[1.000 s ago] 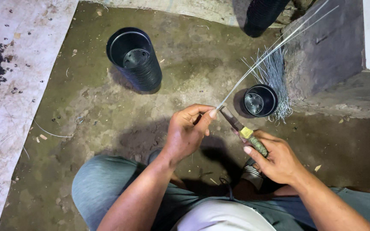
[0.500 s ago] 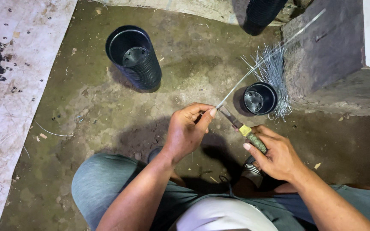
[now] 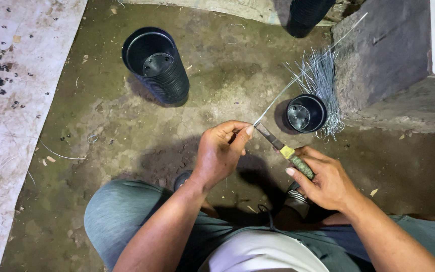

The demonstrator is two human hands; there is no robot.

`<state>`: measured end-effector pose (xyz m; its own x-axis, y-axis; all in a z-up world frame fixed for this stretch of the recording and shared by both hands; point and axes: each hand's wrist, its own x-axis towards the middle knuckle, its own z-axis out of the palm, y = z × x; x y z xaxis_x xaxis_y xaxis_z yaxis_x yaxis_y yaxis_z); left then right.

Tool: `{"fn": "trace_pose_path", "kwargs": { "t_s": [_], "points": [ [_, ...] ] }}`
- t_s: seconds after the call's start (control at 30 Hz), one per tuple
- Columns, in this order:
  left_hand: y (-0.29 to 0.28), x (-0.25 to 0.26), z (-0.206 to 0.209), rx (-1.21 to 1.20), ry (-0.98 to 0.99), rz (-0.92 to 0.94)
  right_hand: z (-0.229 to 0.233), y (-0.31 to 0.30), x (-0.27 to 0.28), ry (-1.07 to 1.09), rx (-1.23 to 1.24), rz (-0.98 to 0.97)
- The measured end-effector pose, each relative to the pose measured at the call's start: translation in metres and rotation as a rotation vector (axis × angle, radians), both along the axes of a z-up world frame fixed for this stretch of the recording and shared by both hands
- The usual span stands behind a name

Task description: The person sits on the floor and uses pliers to bend and twist thin metal wires into looped shapes. They repeatedly pick up wire pieces, form loops, and secure them with the pliers, then place the finished pieces into a small black pot.

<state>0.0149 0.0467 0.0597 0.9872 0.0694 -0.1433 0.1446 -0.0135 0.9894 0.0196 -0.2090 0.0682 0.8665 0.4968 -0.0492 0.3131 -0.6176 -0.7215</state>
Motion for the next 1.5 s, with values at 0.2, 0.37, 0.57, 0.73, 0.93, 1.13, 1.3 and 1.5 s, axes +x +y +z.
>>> {"fn": "trace_pose_path", "kwargs": {
  "t_s": [0.2, 0.37, 0.57, 0.73, 0.93, 1.13, 1.3, 1.5],
  "points": [
    [0.000, 0.002, -0.007, -0.083, 0.032, -0.037, -0.006, -0.005, -0.002, 0.055, -0.078, -0.055],
    [0.009, 0.007, -0.011, -0.328, 0.152, -0.207, -0.015, -0.009, -0.005, -0.206, -0.035, 0.041],
    [0.010, 0.002, -0.009, -0.743, 0.341, -0.232, -0.017, -0.008, -0.013, -0.188, 0.040, 0.048],
    [0.008, -0.005, -0.008, -0.881, 0.346, -0.270, -0.018, -0.001, -0.020, -0.103, 0.151, 0.029],
    [0.001, -0.011, -0.014, -0.989, 0.326, -0.275, -0.026, 0.006, -0.020, -0.242, 0.177, 0.052],
    [-0.002, -0.015, -0.016, -1.030, 0.293, -0.303, -0.032, 0.009, -0.018, -0.221, 0.194, 0.023],
    [-0.005, -0.011, 0.001, -0.603, 0.031, -0.149, -0.033, 0.010, -0.015, -0.192, 0.207, 0.023],
    [-0.003, -0.020, 0.034, 0.611, -0.698, 0.156, -0.025, 0.012, -0.015, -0.199, 0.203, 0.012]
  ]
}}
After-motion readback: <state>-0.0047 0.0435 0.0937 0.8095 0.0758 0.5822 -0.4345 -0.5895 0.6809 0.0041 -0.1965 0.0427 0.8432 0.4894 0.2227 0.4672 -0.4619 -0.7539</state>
